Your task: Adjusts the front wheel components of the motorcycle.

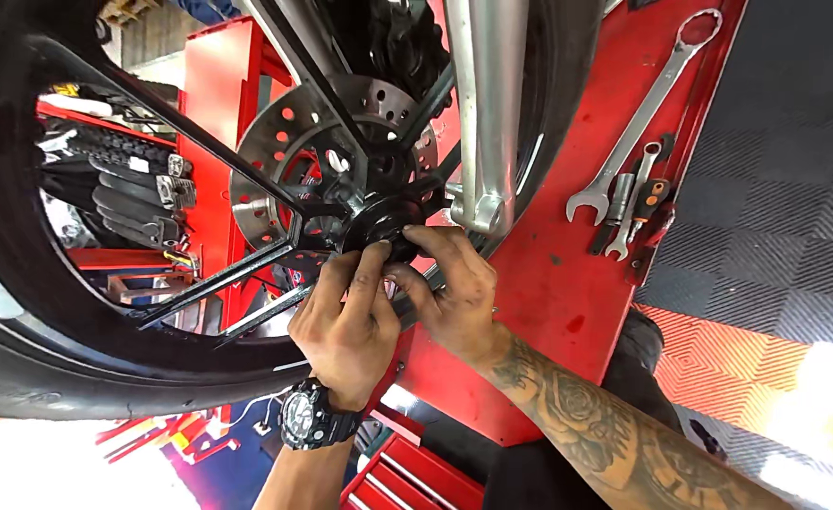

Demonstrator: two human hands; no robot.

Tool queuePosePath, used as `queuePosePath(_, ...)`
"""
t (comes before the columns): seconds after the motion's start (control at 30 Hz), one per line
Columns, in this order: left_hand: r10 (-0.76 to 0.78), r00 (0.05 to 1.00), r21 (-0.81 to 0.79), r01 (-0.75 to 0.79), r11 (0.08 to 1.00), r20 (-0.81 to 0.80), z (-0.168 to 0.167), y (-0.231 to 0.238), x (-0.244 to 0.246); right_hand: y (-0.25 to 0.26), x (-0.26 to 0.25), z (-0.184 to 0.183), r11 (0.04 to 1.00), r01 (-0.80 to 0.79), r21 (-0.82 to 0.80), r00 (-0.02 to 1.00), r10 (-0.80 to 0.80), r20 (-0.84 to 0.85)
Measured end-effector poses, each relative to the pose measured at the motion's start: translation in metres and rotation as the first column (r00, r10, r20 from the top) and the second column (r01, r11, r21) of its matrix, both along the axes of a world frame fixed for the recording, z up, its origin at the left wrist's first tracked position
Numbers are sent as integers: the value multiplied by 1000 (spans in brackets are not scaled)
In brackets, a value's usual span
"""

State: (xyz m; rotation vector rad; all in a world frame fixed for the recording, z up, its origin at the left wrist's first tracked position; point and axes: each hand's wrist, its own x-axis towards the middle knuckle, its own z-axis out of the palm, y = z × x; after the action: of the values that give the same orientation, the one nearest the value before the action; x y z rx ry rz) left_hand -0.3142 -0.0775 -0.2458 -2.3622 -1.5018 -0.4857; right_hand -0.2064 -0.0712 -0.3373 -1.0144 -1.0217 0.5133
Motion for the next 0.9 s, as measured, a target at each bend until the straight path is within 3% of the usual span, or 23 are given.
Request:
queuePosePath(0.2,-52,997,-30,50,998,-62,9,4,-4,1,-4,-3,999,-47,-10,984,45,-170)
queuePosePath(0.7,-162,984,-96,155,983,-73,16,14,-15,9,5,-12,997,-80,15,995,79,59)
queuePosePath(0.9,-125,992,-141,127,982,26,26,22,-5,6,1,-11,997,-77,8,997,77,-17)
